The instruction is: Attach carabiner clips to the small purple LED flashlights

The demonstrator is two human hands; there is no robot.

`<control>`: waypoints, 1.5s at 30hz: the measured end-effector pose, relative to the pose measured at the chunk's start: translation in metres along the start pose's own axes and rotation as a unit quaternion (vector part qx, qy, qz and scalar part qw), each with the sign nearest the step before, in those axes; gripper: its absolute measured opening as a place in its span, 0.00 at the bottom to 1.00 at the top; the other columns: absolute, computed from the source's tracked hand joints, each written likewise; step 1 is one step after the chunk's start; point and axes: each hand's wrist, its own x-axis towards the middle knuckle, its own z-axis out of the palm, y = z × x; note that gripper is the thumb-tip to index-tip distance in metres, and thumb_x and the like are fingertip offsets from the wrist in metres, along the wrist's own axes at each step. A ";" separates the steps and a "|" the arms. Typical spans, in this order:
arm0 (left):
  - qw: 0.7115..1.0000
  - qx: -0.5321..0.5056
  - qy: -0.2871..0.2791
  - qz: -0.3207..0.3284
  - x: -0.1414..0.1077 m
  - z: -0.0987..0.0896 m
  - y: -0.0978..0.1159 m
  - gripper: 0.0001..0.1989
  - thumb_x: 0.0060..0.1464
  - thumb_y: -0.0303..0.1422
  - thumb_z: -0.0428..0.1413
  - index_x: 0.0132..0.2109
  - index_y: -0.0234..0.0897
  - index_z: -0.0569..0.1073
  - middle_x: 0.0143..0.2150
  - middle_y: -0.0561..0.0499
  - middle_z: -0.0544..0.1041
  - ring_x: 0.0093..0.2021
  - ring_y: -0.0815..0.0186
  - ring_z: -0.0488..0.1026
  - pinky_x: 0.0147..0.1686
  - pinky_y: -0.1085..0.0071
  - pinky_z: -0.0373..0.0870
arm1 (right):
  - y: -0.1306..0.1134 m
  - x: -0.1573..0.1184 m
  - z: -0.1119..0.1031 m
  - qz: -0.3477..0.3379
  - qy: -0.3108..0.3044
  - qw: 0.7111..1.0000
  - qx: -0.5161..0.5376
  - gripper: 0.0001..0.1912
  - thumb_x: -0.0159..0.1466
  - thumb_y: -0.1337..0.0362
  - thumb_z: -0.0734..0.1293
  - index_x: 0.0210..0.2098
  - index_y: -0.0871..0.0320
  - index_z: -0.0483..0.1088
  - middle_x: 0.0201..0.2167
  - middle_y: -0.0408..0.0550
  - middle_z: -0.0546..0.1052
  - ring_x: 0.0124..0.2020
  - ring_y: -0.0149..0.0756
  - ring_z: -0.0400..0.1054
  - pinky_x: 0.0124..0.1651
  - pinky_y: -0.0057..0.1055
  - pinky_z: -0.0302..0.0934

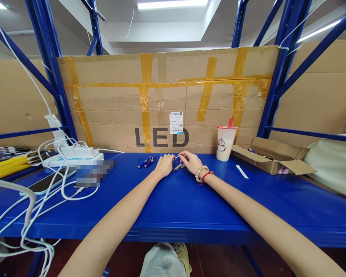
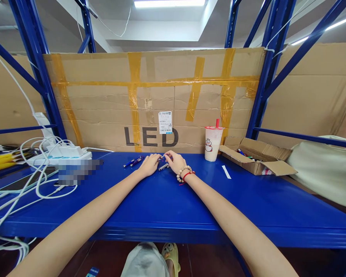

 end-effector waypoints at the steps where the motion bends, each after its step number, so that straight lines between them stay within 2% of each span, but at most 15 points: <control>1: 1.000 -0.003 0.005 0.000 0.000 0.000 0.000 0.16 0.58 0.24 0.38 0.50 0.37 0.63 0.50 0.47 0.68 0.51 0.62 0.62 0.49 0.63 0.57 | 0.001 0.000 0.000 -0.002 0.001 1.000 -0.001 0.12 0.63 0.58 0.57 0.38 0.56 0.67 0.28 0.41 0.75 0.25 0.27 0.68 0.30 0.24 0.59; 6: 1.000 -0.028 0.007 -0.006 -0.001 0.000 0.000 0.17 0.56 0.22 0.38 0.50 0.36 0.61 0.50 0.46 0.68 0.48 0.65 0.67 0.43 0.70 0.62 | 0.003 0.000 0.002 -0.004 0.001 1.000 -0.004 0.11 0.62 0.58 0.58 0.38 0.56 0.68 0.29 0.42 0.75 0.26 0.28 0.68 0.29 0.24 0.59; 9: 0.999 -0.036 0.015 -0.024 -0.001 0.001 0.001 0.14 0.59 0.26 0.37 0.50 0.36 0.59 0.50 0.45 0.68 0.47 0.65 0.68 0.42 0.70 0.64 | 0.003 0.000 0.003 -0.010 0.000 1.000 -0.011 0.11 0.61 0.59 0.60 0.38 0.55 0.69 0.30 0.42 0.75 0.26 0.28 0.68 0.29 0.24 0.60; 13: 0.998 -0.032 0.027 -0.046 -0.002 -0.001 0.004 0.12 0.58 0.34 0.41 0.46 0.36 0.62 0.46 0.45 0.70 0.46 0.62 0.68 0.44 0.67 0.62 | 0.002 -0.001 0.002 -0.021 -0.006 1.000 -0.020 0.10 0.59 0.60 0.61 0.36 0.55 0.71 0.29 0.42 0.75 0.27 0.28 0.68 0.30 0.25 0.60; 19: 0.996 -0.025 0.054 -0.067 -0.005 -0.007 0.008 0.19 0.59 0.44 0.37 0.41 0.35 0.65 0.43 0.46 0.71 0.44 0.60 0.68 0.44 0.65 0.62 | -0.004 -0.001 -0.001 -0.018 -0.007 0.999 -0.046 0.08 0.57 0.60 0.63 0.32 0.56 0.72 0.30 0.41 0.76 0.28 0.29 0.69 0.31 0.25 0.60; 27: 0.993 0.014 0.071 -0.091 0.000 -0.002 0.006 0.21 0.62 0.38 0.34 0.35 0.33 0.68 0.42 0.43 0.72 0.47 0.59 0.67 0.47 0.63 0.60 | -0.004 -0.002 -0.003 -0.042 -0.018 0.997 -0.060 0.06 0.57 0.63 0.64 0.31 0.57 0.73 0.32 0.43 0.75 0.28 0.27 0.67 0.31 0.24 0.59; 32: 0.993 0.015 0.075 -0.088 -0.001 -0.003 0.007 0.19 0.62 0.37 0.34 0.37 0.33 0.68 0.43 0.42 0.72 0.47 0.59 0.67 0.47 0.63 0.60 | -0.007 -0.003 -0.004 -0.036 -0.017 0.997 -0.064 0.06 0.57 0.63 0.64 0.33 0.55 0.73 0.32 0.42 0.74 0.27 0.26 0.67 0.29 0.23 0.58; 38: 0.995 0.015 0.072 -0.062 0.000 -0.003 0.006 0.18 0.62 0.35 0.34 0.39 0.34 0.66 0.43 0.44 0.72 0.47 0.60 0.67 0.46 0.65 0.60 | -0.004 -0.003 -0.002 -0.032 0.008 0.997 -0.070 0.09 0.57 0.59 0.64 0.35 0.53 0.73 0.36 0.41 0.73 0.25 0.24 0.66 0.28 0.24 0.56; 45: 0.996 0.017 0.078 -0.049 0.000 -0.002 0.005 0.17 0.62 0.35 0.33 0.38 0.34 0.64 0.42 0.44 0.72 0.46 0.60 0.67 0.44 0.65 0.60 | -0.004 -0.002 -0.002 -0.021 -0.006 0.998 -0.056 0.13 0.58 0.53 0.64 0.37 0.52 0.73 0.37 0.41 0.74 0.28 0.27 0.68 0.28 0.24 0.58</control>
